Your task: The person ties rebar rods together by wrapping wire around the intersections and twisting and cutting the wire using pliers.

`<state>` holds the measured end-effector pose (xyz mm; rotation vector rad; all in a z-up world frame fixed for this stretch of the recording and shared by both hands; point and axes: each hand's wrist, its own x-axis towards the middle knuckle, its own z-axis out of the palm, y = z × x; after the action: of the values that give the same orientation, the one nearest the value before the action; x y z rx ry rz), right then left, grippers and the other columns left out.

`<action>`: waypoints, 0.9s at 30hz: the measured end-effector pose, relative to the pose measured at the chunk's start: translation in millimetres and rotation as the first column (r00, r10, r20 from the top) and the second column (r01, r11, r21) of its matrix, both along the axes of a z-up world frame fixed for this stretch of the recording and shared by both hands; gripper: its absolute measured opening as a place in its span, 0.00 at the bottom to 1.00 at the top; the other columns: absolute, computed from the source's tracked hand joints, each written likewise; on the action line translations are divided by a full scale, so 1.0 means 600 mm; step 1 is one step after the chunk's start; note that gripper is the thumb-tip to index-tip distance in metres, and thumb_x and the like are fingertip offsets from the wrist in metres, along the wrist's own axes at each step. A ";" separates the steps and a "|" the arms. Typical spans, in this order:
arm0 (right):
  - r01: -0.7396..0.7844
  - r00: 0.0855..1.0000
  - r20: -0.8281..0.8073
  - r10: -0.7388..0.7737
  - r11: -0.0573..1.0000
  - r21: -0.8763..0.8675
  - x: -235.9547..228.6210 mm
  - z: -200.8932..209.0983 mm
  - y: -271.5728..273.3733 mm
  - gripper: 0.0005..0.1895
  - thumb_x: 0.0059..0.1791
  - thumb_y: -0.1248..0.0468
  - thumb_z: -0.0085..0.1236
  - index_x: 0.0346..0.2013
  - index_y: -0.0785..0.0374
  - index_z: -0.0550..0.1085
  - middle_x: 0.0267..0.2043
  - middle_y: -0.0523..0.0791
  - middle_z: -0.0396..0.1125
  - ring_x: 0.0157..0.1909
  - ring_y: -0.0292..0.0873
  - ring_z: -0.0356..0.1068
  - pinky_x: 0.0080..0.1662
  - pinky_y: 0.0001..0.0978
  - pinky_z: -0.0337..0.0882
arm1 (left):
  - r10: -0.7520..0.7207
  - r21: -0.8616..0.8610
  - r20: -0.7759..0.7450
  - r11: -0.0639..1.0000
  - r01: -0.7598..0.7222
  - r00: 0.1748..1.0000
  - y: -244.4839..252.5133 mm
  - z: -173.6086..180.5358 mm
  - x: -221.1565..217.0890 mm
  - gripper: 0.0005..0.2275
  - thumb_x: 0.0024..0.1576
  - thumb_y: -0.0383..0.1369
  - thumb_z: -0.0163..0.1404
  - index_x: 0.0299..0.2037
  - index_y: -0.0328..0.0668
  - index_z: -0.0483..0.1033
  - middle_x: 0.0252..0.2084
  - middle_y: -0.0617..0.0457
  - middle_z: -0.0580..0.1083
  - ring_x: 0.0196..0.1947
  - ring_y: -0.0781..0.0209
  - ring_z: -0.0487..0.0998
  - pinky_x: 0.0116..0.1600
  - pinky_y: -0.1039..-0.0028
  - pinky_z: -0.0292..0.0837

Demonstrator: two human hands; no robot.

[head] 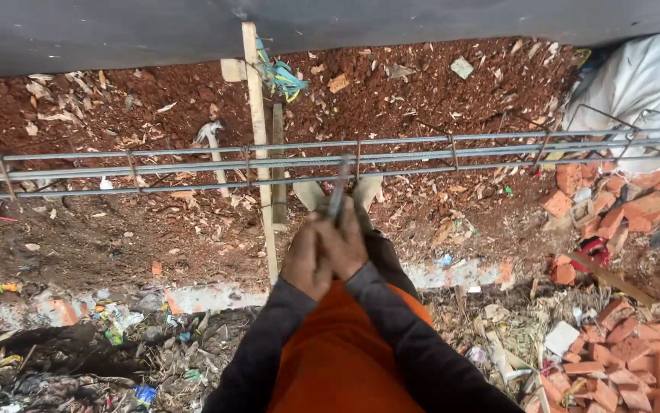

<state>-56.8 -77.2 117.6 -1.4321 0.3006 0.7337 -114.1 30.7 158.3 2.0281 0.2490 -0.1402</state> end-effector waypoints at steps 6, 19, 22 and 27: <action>-0.159 0.961 -0.254 0.107 0.968 -0.193 0.036 0.011 -0.163 0.12 0.55 0.64 0.47 0.52 0.62 0.72 0.31 0.48 0.72 0.28 0.44 0.70 0.31 0.36 0.73 | -0.099 -0.144 -0.100 0.986 0.084 0.990 -0.037 0.001 0.044 0.06 0.65 0.31 0.47 0.46 0.40 0.76 0.35 0.48 0.76 0.33 0.56 0.78 0.41 0.64 0.78; -0.280 0.927 -0.262 0.270 0.960 0.001 -0.005 -0.098 -0.177 0.26 0.52 0.68 0.44 0.65 0.61 0.53 0.42 0.49 0.75 0.35 0.41 0.78 0.33 0.33 0.80 | -0.123 0.215 -0.401 0.951 0.223 0.908 -0.044 -0.165 0.088 0.16 0.68 0.43 0.41 0.41 0.38 0.75 0.28 0.38 0.76 0.30 0.40 0.79 0.39 0.53 0.76; -0.271 0.917 -0.310 0.252 0.962 -0.018 -0.007 -0.098 -0.177 0.25 0.52 0.68 0.46 0.64 0.60 0.53 0.42 0.51 0.75 0.34 0.45 0.77 0.33 0.35 0.80 | -0.115 0.152 -0.383 0.971 0.186 0.916 -0.053 -0.143 0.084 0.14 0.66 0.41 0.42 0.41 0.37 0.73 0.27 0.37 0.75 0.29 0.35 0.78 0.37 0.50 0.74; -0.091 0.921 -0.351 0.167 0.971 0.222 -0.029 -0.152 -0.196 0.21 0.52 0.73 0.52 0.58 0.61 0.61 0.43 0.50 0.70 0.40 0.48 0.78 0.39 0.41 0.80 | -0.114 0.141 -0.351 0.975 0.172 0.929 -0.066 -0.176 0.060 0.12 0.65 0.38 0.45 0.37 0.37 0.72 0.30 0.37 0.74 0.33 0.36 0.77 0.42 0.50 0.74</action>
<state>-74.5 -194.9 26.2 -1.1231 0.4103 1.1142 -77.9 -9.0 53.0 2.1840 0.3383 -0.5849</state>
